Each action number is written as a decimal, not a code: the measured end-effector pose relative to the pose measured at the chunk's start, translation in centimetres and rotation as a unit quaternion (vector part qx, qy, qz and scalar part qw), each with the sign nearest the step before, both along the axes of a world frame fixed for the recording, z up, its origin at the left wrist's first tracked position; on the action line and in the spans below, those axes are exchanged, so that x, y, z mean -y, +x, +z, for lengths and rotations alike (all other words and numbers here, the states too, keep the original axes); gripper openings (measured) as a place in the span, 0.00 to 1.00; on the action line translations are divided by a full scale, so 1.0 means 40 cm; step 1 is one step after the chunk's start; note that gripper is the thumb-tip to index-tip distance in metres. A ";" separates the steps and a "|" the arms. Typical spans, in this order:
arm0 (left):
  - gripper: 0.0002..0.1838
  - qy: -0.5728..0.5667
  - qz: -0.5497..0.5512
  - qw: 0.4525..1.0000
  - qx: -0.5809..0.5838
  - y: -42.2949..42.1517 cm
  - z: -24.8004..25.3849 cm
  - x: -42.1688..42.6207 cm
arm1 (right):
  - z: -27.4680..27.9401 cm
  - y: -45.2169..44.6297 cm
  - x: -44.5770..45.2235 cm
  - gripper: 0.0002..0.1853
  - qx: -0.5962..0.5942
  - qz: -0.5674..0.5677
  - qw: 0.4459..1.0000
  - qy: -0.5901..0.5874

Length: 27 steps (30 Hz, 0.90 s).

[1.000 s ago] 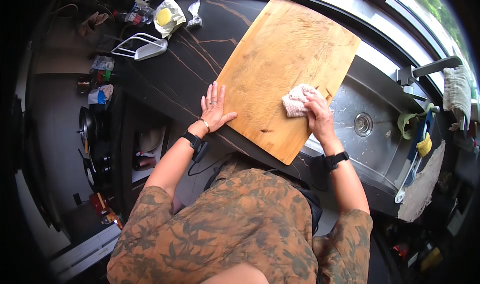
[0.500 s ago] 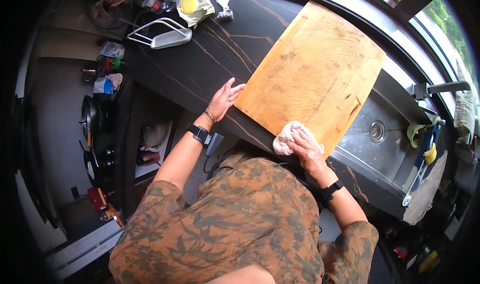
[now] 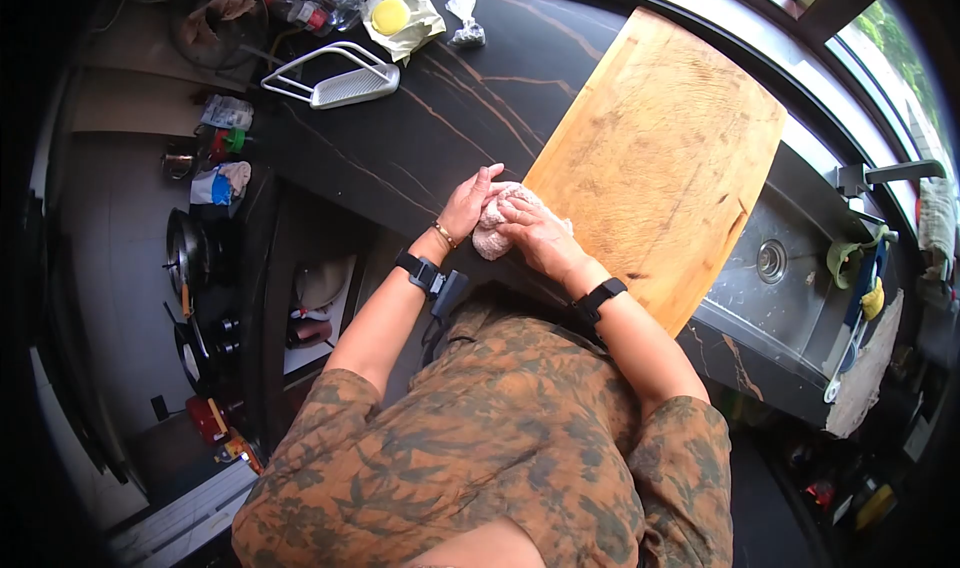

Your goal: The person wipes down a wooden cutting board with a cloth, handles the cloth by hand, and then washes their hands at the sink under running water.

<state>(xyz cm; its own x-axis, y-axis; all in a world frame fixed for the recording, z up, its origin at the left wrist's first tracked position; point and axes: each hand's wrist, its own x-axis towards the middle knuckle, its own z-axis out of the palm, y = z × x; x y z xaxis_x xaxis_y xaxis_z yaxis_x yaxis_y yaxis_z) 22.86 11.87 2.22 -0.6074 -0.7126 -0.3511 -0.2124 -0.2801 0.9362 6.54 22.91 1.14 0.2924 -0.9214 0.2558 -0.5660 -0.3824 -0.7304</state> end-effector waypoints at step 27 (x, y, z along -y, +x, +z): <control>0.55 -0.338 -0.138 0.828 0.425 -0.151 -0.015 -0.172 | -0.037 -0.621 -0.074 0.19 -0.032 -0.334 0.942 0.004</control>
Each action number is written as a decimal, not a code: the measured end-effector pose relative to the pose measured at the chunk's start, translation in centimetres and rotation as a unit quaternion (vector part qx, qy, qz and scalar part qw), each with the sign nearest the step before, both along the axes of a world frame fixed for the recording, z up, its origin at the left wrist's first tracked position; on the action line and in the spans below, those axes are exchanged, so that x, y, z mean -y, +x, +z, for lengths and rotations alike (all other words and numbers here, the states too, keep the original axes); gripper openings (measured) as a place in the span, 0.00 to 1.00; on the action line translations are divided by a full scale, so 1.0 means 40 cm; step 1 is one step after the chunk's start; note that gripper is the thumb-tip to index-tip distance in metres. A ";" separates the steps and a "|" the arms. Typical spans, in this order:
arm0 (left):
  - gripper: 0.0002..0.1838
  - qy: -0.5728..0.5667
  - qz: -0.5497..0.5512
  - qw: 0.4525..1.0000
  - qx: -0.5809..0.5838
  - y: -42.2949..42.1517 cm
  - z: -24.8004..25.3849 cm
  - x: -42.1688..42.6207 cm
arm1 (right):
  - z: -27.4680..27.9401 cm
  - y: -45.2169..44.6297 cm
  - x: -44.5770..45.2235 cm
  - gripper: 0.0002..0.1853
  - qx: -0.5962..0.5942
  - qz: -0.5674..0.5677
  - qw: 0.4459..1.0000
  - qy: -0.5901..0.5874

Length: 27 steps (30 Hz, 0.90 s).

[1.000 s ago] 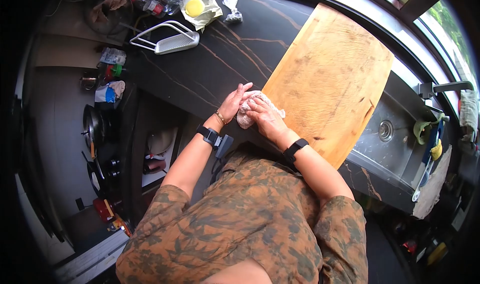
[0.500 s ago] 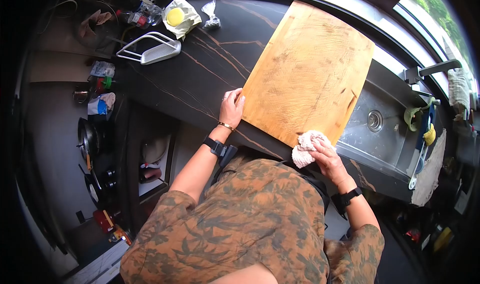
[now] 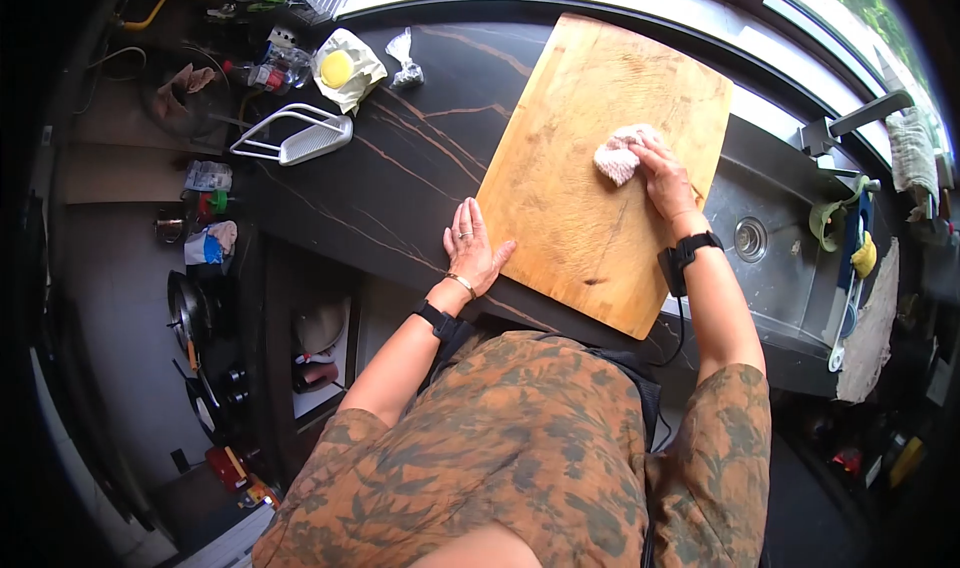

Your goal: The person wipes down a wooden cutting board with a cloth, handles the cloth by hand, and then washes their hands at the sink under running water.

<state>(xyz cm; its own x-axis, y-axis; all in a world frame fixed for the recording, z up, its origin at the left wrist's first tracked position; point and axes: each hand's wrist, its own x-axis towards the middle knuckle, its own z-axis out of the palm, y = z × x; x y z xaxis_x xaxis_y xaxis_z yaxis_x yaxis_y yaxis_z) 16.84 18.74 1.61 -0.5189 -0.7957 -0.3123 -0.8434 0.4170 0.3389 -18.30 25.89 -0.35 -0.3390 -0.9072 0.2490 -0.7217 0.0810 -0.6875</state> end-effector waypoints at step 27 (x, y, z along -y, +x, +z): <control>0.59 0.067 -0.066 0.992 0.079 -0.004 0.043 0.020 | 0.003 0.125 0.019 0.15 0.121 0.146 0.982 -0.027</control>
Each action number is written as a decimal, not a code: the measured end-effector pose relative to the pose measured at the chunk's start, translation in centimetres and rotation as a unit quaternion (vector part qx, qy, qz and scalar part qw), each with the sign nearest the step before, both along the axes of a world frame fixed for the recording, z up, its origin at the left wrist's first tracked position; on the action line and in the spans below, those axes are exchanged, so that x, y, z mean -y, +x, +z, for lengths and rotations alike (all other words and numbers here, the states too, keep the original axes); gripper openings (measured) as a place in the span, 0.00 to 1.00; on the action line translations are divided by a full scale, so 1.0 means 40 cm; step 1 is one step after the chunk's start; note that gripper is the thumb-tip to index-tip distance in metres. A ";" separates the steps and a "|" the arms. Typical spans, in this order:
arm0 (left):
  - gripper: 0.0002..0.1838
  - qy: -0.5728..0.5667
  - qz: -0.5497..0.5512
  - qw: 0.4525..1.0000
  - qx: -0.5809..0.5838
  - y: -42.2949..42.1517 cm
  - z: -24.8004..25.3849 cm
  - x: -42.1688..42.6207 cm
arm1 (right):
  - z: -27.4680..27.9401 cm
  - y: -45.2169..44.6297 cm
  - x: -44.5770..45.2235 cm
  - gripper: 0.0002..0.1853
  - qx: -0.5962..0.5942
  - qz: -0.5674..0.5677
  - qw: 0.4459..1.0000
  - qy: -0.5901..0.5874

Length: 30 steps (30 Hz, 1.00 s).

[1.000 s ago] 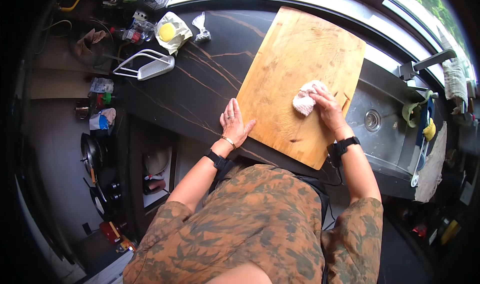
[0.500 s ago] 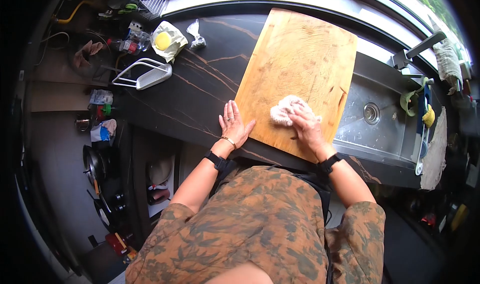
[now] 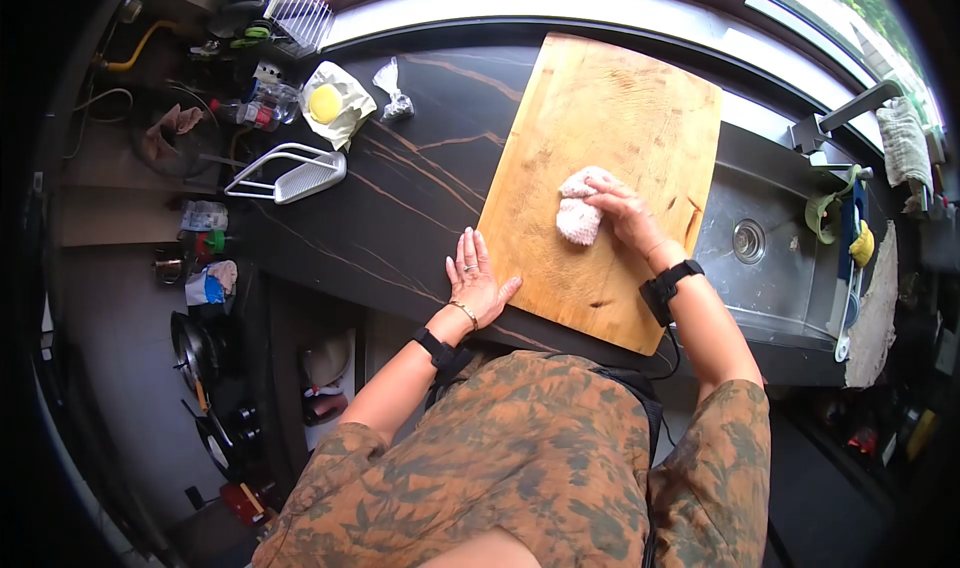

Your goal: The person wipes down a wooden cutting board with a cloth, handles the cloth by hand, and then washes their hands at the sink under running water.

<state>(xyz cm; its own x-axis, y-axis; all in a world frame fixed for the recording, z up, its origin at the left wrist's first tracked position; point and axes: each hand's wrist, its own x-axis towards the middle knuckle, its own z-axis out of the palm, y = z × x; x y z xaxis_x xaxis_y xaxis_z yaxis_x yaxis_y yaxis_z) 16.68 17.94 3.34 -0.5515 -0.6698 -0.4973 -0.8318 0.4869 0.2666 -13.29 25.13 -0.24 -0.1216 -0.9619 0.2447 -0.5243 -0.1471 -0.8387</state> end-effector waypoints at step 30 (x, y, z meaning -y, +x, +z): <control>0.77 -0.019 -0.005 0.997 -0.077 0.037 -0.030 0.006 | 0.115 0.293 -0.130 0.15 0.356 0.021 0.907 0.225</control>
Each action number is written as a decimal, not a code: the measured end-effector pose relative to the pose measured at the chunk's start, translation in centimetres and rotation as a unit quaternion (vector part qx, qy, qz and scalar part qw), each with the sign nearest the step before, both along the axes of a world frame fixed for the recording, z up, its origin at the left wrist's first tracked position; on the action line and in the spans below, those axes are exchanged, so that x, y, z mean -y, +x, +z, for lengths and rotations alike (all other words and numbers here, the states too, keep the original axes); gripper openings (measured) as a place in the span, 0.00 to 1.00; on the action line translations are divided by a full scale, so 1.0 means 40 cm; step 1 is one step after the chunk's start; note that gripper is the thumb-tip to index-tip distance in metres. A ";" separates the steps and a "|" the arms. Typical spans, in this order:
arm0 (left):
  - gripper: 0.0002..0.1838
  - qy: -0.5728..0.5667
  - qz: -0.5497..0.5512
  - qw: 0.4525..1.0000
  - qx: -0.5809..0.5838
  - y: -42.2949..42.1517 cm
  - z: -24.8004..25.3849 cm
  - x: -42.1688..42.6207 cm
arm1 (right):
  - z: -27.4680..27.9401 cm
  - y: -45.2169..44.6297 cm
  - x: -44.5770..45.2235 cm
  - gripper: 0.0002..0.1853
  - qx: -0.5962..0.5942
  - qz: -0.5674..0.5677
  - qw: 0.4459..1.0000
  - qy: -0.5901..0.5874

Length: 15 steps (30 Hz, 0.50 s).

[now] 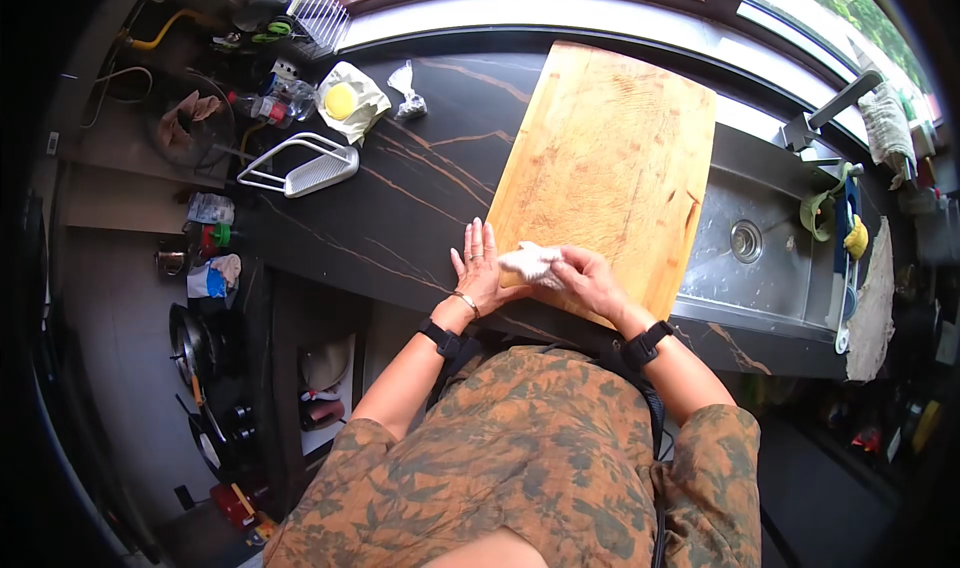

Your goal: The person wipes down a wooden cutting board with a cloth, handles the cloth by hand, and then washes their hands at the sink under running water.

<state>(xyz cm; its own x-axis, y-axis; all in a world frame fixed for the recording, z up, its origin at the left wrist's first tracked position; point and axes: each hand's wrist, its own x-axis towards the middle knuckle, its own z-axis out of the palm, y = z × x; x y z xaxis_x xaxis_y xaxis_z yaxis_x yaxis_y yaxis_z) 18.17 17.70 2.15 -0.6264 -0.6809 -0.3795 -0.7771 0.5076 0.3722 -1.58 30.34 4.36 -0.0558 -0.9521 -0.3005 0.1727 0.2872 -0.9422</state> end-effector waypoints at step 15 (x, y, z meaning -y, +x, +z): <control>0.27 -0.121 -0.127 0.962 -0.211 -0.232 0.017 -0.075 | -0.081 -0.224 -0.110 0.32 -0.636 -0.261 0.724 0.056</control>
